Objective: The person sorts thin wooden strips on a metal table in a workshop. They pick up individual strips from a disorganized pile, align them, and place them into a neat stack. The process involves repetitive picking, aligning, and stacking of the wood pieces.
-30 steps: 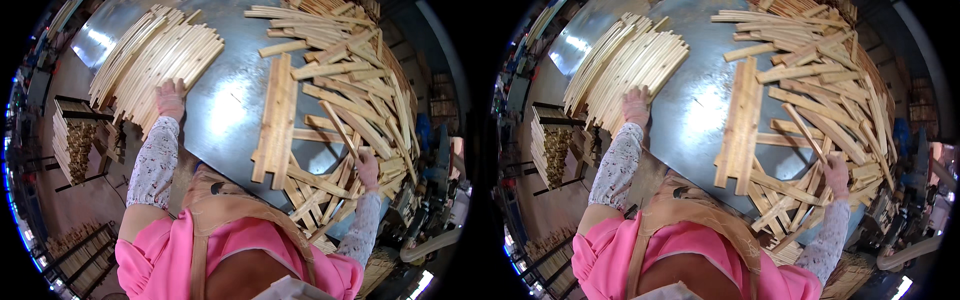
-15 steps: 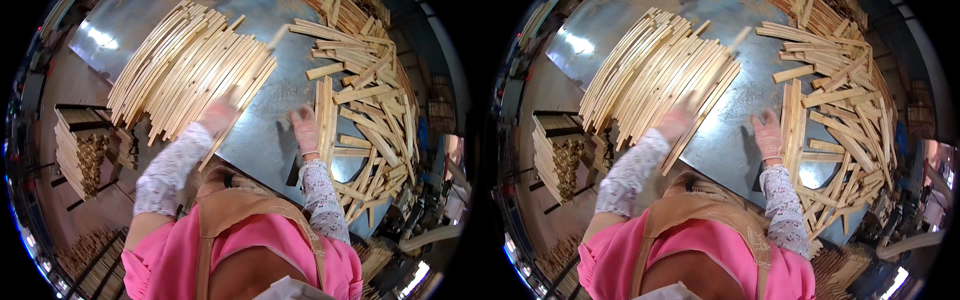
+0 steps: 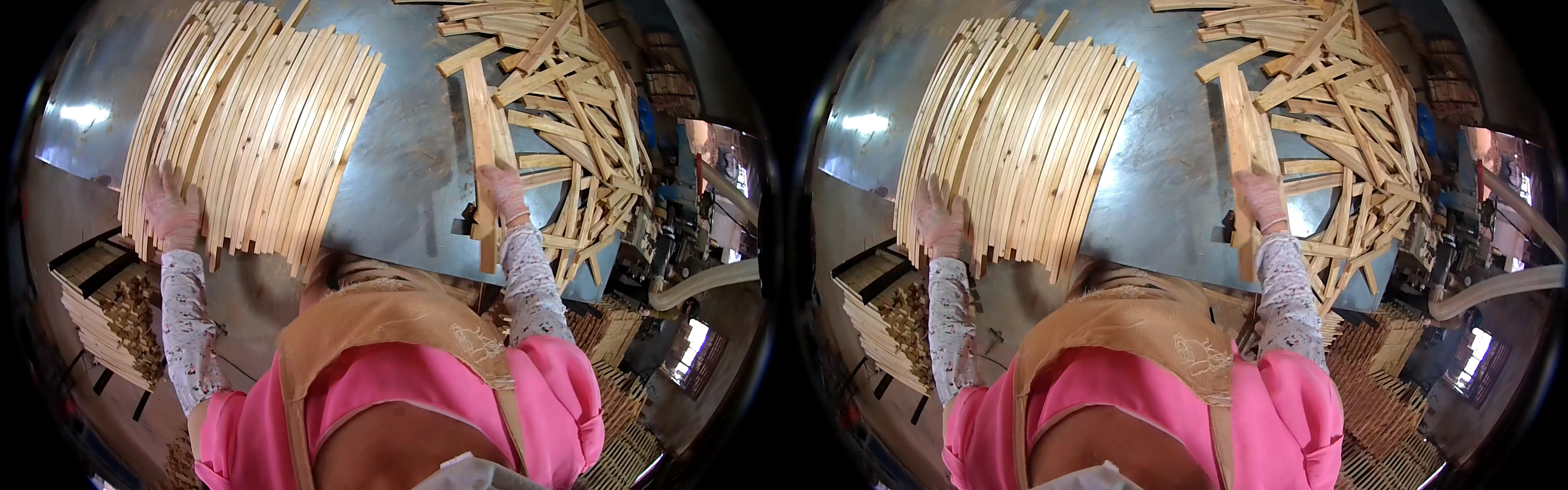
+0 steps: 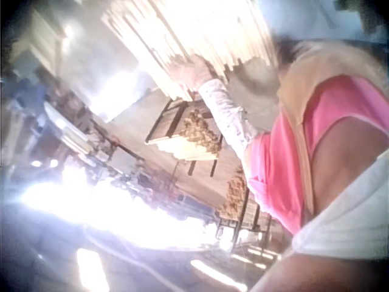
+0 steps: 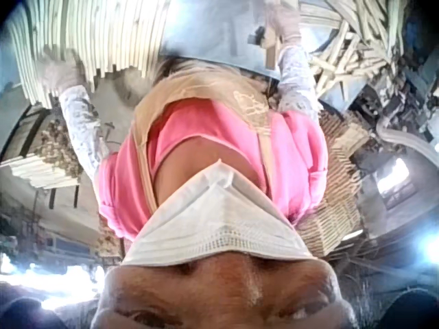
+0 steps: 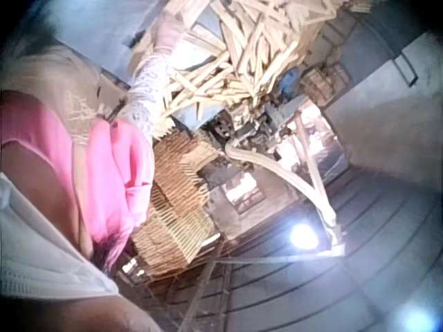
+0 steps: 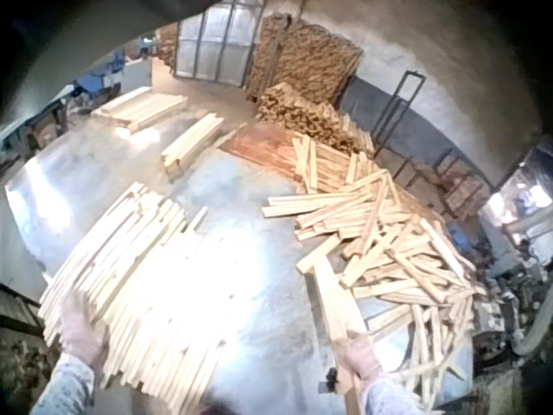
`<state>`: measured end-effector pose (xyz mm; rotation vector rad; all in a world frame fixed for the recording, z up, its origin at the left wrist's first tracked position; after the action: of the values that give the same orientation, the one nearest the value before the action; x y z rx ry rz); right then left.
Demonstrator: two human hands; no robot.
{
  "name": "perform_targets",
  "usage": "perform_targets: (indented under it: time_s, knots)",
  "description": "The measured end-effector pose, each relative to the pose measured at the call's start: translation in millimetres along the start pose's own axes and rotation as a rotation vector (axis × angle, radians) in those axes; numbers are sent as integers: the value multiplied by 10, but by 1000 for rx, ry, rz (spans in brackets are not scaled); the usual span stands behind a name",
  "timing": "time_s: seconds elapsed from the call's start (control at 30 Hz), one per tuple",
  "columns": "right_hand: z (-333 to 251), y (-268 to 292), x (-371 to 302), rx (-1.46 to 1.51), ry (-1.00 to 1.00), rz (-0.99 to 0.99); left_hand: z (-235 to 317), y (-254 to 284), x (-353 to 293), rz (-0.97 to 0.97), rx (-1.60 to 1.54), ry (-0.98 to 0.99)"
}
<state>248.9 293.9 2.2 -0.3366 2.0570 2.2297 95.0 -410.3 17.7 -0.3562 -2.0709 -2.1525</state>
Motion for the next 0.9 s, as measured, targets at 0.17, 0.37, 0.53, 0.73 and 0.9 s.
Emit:
perform_targets:
  time_s: [0.17,0.37,0.53,0.73,0.9]
  knots:
    - [-1553,-177,635,635,-500,143,384,87,-690,314,-262,-27]
    - [-2648,-67,929,499,-93,235,237,-63,-1434,281,-221,491]
    - [-880,283,438,95,-376,356,-203,-509,-1807,80,-814,979]
    - [391,-246,-183,-133,-545,117,-52,-546,-1642,-177,-1043,1053]
    - [-96,-219,111,326,-609,148,43,-475,-1726,-223,-1146,937]
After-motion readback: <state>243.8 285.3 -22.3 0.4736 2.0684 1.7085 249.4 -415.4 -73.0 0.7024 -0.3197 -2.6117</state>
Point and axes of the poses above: each hand's wrist, its own x-axis towards the middle knuckle, its own y-axis out of the back of the hand, z = x × y, the point moved 5 cm from there along x, towards the middle knuckle, and after that the axes turned 8 degrees about z, right-handed, at the moved point
